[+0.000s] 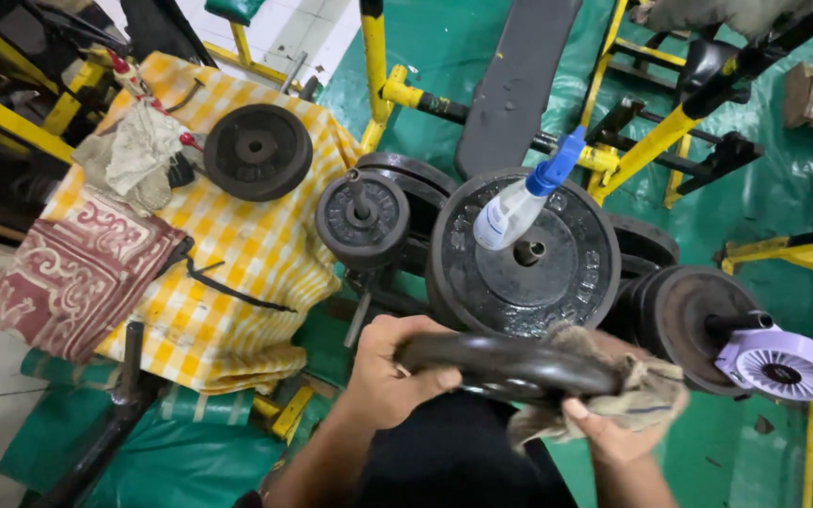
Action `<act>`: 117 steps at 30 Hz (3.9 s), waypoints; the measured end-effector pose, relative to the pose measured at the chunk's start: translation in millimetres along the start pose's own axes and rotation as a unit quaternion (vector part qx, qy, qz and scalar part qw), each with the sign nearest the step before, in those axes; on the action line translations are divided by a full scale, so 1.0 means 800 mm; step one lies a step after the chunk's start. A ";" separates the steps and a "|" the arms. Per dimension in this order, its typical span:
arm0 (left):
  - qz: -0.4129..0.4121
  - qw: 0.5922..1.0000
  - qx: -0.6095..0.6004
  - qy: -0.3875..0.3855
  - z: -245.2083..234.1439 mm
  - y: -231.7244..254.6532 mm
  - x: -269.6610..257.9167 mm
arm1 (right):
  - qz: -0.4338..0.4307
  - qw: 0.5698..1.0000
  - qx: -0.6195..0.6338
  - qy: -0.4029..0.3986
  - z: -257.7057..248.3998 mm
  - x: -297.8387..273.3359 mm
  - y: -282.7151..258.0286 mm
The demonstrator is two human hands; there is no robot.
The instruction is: Cleaning and wiping down weight plates in a gym setting.
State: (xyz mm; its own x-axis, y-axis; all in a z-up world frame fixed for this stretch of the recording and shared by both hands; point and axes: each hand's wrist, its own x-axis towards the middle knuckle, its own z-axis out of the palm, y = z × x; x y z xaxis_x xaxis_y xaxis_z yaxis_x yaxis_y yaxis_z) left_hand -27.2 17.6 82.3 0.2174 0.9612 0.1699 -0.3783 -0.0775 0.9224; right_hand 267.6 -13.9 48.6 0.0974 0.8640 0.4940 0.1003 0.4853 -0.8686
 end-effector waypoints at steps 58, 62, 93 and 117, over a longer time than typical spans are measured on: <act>0.061 0.957 -0.280 -0.044 0.050 -0.030 0.046 | -0.163 0.968 -0.149 -0.121 0.015 0.062 -0.033; -0.109 0.875 -0.470 -0.047 0.055 -0.016 0.057 | -0.361 0.853 -0.270 -0.262 0.011 0.086 -0.063; 0.007 0.986 -0.162 0.039 0.046 -0.020 0.016 | -0.106 0.970 -0.133 -0.172 -0.004 0.069 -0.010; 0.004 0.891 -0.352 0.288 0.079 -0.050 0.006 | 0.311 0.909 0.256 -0.110 -0.006 0.096 0.030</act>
State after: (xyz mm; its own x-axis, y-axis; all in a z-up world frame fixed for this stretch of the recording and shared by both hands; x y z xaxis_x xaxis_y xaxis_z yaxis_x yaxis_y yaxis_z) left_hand 45.9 8.7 67.7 -0.2090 0.9537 -0.2164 -0.8921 -0.0953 0.4417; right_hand 282.5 63.2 66.1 -0.2281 0.9711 -0.0706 -0.3851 -0.1566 -0.9095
